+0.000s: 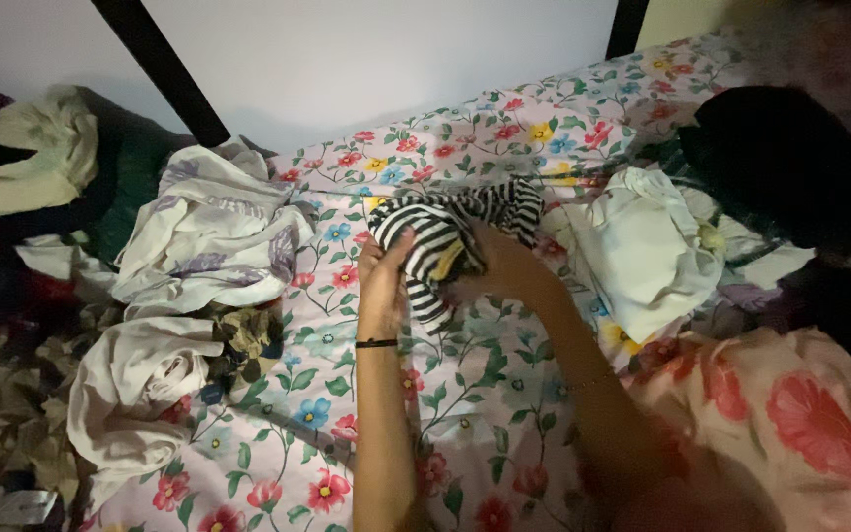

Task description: The person folds a striped shirt and a white shirt by hand on a bed, placing them onto a pile of clothes.

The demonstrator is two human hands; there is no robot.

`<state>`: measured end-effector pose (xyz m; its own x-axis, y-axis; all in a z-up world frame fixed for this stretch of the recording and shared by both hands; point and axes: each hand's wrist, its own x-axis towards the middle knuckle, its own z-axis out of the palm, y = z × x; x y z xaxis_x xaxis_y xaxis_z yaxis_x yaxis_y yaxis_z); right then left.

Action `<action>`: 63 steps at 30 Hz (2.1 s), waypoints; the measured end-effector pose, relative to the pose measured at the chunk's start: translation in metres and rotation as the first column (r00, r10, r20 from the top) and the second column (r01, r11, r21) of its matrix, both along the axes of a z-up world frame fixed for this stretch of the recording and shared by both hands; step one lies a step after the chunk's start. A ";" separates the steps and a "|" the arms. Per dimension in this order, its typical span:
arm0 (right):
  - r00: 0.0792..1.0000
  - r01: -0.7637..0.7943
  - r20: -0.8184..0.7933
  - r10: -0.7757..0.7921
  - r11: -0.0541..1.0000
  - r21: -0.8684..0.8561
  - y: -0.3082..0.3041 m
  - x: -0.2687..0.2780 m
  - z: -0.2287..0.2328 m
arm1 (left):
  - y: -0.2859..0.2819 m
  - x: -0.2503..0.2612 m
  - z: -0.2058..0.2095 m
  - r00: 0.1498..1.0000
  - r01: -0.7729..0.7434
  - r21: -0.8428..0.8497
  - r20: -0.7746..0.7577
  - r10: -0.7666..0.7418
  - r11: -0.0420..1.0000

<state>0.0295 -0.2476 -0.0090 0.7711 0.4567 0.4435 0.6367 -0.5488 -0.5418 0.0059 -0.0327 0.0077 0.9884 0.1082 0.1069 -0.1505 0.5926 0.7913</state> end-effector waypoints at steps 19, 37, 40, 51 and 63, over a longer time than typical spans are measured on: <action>0.868 0.389 0.188 -0.460 0.864 0.321 0.003 -0.007 0.035 | -0.029 -0.024 -0.004 0.993 0.037 0.999 -0.037 0.108 -0.005; 0.858 0.514 -0.099 -0.504 0.837 0.188 0.008 -0.005 0.035 | -0.052 -0.017 -0.004 0.829 -0.204 0.916 0.350 0.437 -0.347; 0.932 0.363 -0.111 -0.346 0.898 0.251 0.001 0.001 0.024 | -0.046 -0.014 0.008 0.670 -0.440 0.815 0.577 0.467 -0.376; 0.971 0.166 -0.156 -0.179 0.982 -0.089 -0.020 0.014 0.000 | -0.022 -0.012 0.016 0.640 -0.633 0.768 0.588 0.495 -0.095; 0.976 0.219 0.013 -0.219 0.974 -0.057 -0.040 0.019 -0.005 | -0.012 -0.005 0.014 0.810 -0.554 0.681 0.309 0.498 0.479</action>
